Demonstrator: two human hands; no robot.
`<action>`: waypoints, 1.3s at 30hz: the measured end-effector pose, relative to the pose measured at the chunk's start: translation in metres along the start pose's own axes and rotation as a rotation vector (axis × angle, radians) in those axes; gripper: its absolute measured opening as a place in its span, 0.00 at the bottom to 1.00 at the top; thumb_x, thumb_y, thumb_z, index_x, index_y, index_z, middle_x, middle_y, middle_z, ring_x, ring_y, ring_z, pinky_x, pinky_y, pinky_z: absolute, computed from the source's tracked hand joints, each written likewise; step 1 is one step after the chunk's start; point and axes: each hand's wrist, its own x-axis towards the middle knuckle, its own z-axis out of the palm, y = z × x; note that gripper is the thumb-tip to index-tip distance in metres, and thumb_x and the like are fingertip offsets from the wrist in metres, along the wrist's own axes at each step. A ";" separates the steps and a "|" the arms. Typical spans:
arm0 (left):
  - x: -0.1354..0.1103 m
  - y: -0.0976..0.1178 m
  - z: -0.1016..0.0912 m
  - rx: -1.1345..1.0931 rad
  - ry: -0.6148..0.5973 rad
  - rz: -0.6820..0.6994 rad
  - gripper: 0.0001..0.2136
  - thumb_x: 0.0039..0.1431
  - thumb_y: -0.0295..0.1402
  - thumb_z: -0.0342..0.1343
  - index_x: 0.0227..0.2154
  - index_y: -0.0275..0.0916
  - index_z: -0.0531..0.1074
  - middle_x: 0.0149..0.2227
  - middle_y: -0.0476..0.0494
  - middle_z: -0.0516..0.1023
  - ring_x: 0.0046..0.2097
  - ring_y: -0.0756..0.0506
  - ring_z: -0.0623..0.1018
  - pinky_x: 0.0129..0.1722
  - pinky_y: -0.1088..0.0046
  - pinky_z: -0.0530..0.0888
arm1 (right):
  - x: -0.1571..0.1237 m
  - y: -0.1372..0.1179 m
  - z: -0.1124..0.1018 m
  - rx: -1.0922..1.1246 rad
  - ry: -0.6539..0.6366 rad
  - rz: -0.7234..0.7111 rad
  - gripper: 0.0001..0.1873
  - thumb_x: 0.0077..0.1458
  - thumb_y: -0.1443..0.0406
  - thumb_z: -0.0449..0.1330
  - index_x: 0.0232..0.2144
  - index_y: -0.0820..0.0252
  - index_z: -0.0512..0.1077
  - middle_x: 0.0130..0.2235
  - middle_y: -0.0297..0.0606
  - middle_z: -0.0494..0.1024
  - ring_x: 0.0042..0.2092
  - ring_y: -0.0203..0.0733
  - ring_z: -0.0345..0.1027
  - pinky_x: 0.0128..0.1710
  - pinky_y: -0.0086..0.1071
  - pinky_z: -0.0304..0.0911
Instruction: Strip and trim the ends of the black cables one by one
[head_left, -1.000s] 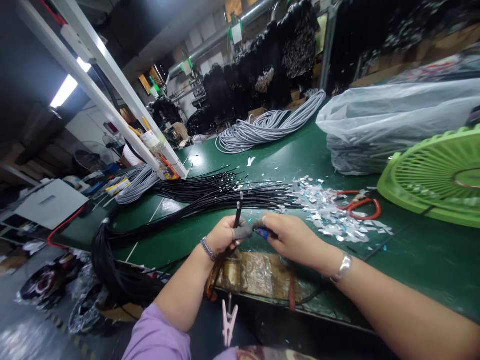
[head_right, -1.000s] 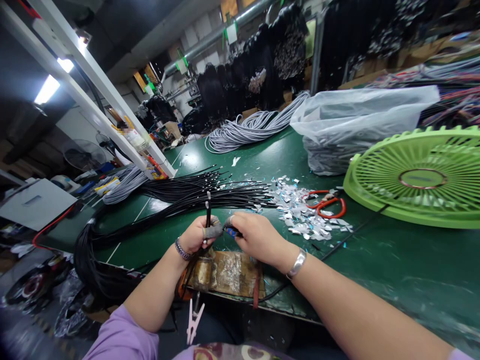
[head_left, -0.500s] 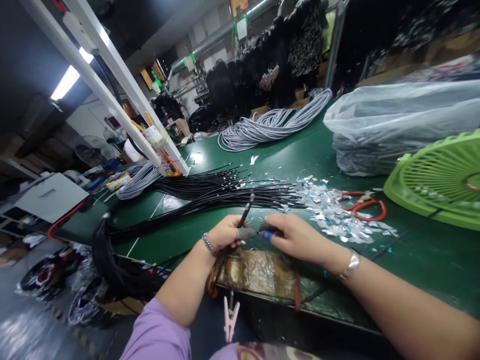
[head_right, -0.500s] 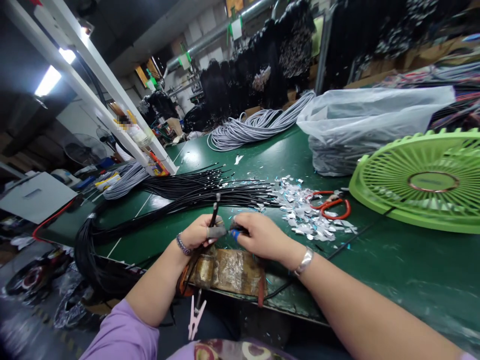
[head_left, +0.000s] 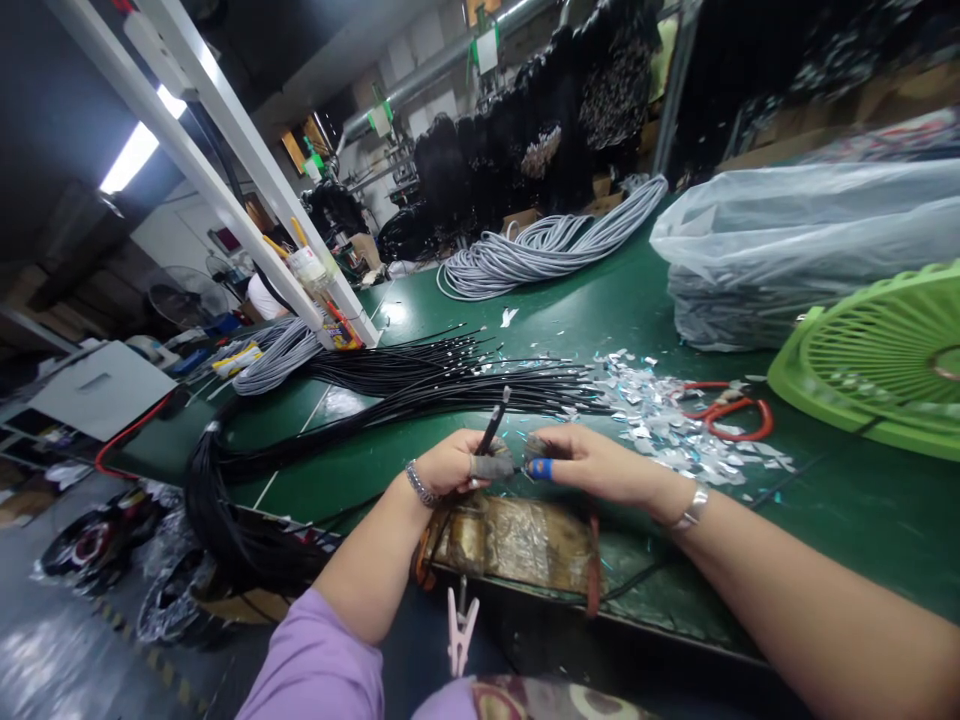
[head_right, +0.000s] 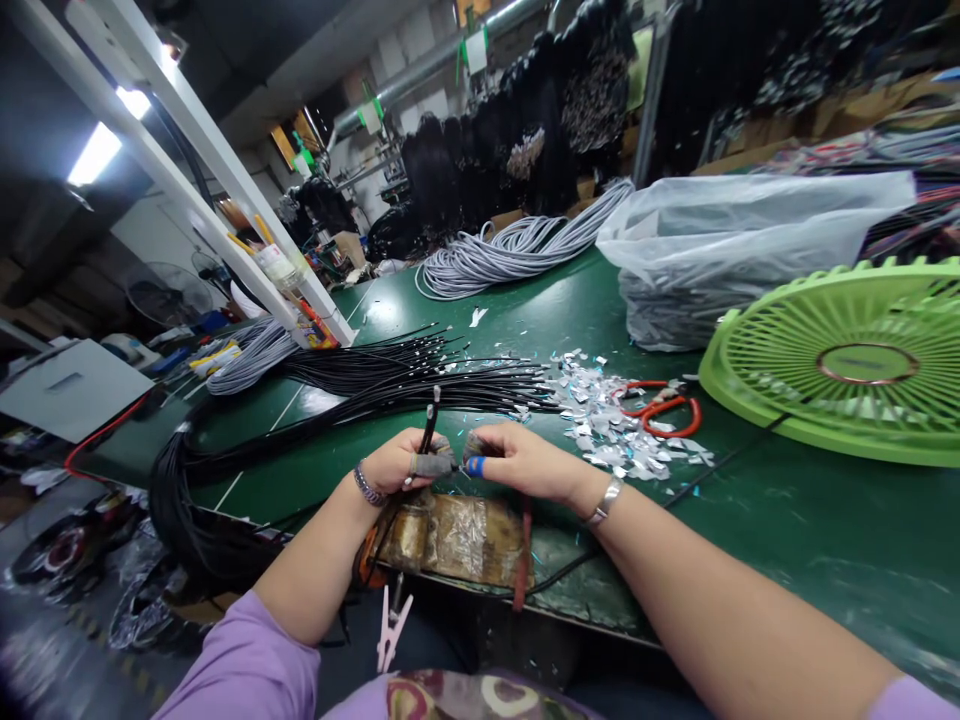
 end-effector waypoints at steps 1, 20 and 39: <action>0.001 -0.001 -0.001 -0.019 0.011 -0.004 0.23 0.36 0.50 0.68 0.21 0.34 0.67 0.11 0.56 0.60 0.11 0.58 0.54 0.11 0.80 0.46 | 0.001 0.000 -0.005 -0.026 0.008 0.003 0.12 0.40 0.58 0.65 0.17 0.59 0.69 0.21 0.30 0.66 0.26 0.35 0.56 0.26 0.30 0.54; 0.002 -0.003 -0.005 -0.070 0.143 0.046 0.23 0.36 0.49 0.68 0.24 0.33 0.71 0.10 0.59 0.58 0.11 0.59 0.52 0.11 0.80 0.44 | 0.003 0.003 0.009 -0.087 0.209 -0.100 0.16 0.49 0.52 0.58 0.31 0.59 0.72 0.35 0.40 0.78 0.38 0.44 0.69 0.42 0.39 0.65; 0.003 0.000 0.006 0.111 0.103 0.032 0.21 0.35 0.46 0.68 0.22 0.33 0.69 0.13 0.57 0.62 0.14 0.58 0.57 0.15 0.80 0.53 | 0.014 0.019 0.018 -0.326 0.251 -0.084 0.20 0.51 0.50 0.56 0.20 0.58 0.64 0.22 0.31 0.66 0.26 0.36 0.57 0.27 0.31 0.55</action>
